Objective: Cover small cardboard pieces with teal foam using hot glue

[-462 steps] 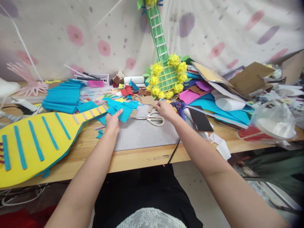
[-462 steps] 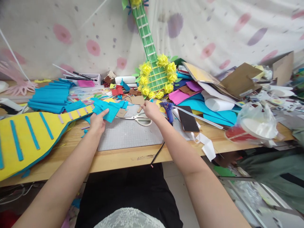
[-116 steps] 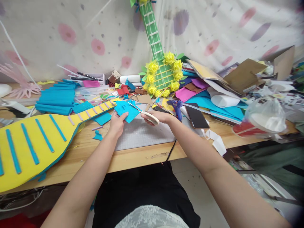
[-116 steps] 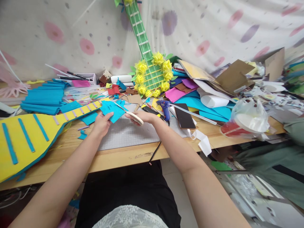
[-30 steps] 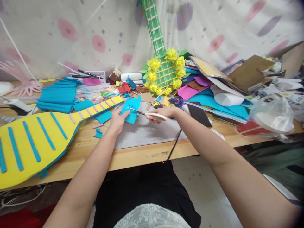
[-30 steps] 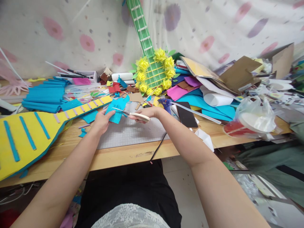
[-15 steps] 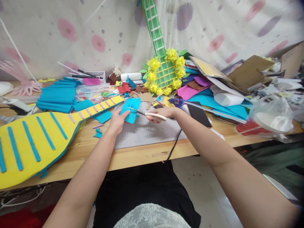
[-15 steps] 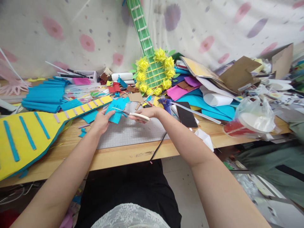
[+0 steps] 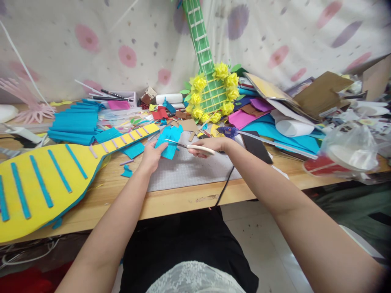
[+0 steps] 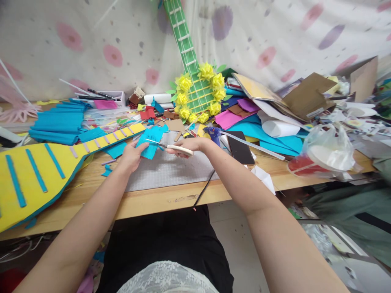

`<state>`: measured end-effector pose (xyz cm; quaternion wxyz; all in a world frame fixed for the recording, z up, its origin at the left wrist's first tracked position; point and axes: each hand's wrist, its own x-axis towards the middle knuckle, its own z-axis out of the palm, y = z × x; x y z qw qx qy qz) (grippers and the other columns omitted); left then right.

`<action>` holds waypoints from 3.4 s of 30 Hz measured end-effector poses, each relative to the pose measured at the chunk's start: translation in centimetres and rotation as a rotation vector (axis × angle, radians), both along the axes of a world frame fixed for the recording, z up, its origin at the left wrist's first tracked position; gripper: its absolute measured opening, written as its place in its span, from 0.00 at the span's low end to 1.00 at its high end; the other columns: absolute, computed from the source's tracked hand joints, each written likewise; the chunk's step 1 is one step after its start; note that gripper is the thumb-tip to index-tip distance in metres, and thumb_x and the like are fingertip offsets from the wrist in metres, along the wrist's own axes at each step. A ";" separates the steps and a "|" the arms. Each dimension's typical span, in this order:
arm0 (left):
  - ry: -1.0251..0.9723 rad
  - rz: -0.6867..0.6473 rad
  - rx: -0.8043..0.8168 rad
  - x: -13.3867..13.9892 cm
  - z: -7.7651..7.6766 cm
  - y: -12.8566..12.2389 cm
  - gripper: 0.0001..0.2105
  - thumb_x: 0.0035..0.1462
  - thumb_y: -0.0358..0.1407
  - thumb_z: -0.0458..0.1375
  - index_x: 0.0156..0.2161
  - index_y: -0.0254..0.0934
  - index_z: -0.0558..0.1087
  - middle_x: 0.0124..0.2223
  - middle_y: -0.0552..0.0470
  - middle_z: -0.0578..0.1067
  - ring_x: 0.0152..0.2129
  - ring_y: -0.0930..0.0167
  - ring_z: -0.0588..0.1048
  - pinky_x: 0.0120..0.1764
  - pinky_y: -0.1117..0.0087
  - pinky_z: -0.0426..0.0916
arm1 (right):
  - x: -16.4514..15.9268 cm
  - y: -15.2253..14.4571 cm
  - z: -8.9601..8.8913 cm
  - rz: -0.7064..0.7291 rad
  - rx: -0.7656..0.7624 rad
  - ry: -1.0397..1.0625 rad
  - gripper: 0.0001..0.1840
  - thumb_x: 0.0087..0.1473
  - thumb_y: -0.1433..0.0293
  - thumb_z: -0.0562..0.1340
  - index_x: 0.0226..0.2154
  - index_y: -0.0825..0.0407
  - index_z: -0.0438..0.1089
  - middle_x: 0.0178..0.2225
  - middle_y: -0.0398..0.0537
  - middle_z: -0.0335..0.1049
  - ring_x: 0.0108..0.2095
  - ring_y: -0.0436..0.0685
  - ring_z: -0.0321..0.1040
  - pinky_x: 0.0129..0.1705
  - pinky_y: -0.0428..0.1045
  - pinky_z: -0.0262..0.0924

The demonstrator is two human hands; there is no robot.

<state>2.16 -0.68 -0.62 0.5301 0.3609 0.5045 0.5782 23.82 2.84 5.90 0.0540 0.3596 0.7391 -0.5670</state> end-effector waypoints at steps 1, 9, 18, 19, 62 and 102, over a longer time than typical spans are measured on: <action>0.001 0.001 -0.005 0.0 0.0 0.0 0.20 0.32 0.42 0.68 0.32 0.34 0.74 0.28 0.50 0.75 0.21 0.72 0.70 0.28 0.70 0.67 | 0.0 -0.1 0.1 -0.004 0.008 -0.009 0.21 0.51 0.54 0.60 0.27 0.54 0.59 0.20 0.37 0.53 0.19 0.43 0.51 0.20 0.42 0.49; -0.009 -0.010 0.007 0.0 -0.3 0.1 0.21 0.31 0.43 0.68 0.32 0.33 0.74 0.28 0.51 0.76 0.21 0.73 0.71 0.26 0.72 0.67 | -0.1 -0.5 0.7 -0.042 0.029 -0.021 0.22 0.50 0.52 0.61 0.27 0.55 0.59 0.20 0.37 0.53 0.18 0.42 0.51 0.19 0.41 0.48; 0.001 -0.010 0.022 0.0 -0.4 0.1 0.19 0.34 0.42 0.67 0.33 0.34 0.74 0.29 0.50 0.76 0.22 0.72 0.72 0.27 0.71 0.67 | 0.1 -0.4 0.5 -0.029 0.045 0.022 0.25 0.47 0.49 0.61 0.25 0.55 0.59 0.18 0.36 0.54 0.17 0.41 0.52 0.19 0.41 0.47; -0.001 -0.009 0.020 0.0 -0.4 0.1 0.19 0.34 0.42 0.67 0.33 0.34 0.74 0.29 0.50 0.76 0.22 0.72 0.72 0.27 0.71 0.67 | 0.1 -0.4 0.5 -0.033 0.045 0.023 0.25 0.47 0.49 0.61 0.25 0.55 0.60 0.18 0.36 0.54 0.17 0.41 0.52 0.19 0.41 0.48; -0.023 -0.065 0.045 0.4 -0.3 -0.2 0.19 0.35 0.42 0.67 0.34 0.33 0.75 0.30 0.52 0.77 0.20 0.75 0.70 0.27 0.72 0.69 | -0.3 0.8 -1.5 -0.045 0.178 0.017 0.25 0.46 0.48 0.60 0.25 0.55 0.62 0.20 0.39 0.57 0.17 0.43 0.53 0.19 0.42 0.48; -0.083 -0.102 0.041 1.4 0.3 -0.9 0.17 0.34 0.42 0.67 0.31 0.36 0.72 0.26 0.56 0.73 0.20 0.76 0.69 0.27 0.72 0.66 | -1.3 0.1 -1.2 -0.107 0.105 0.056 0.19 0.49 0.56 0.62 0.27 0.56 0.62 0.19 0.38 0.57 0.17 0.42 0.52 0.18 0.41 0.48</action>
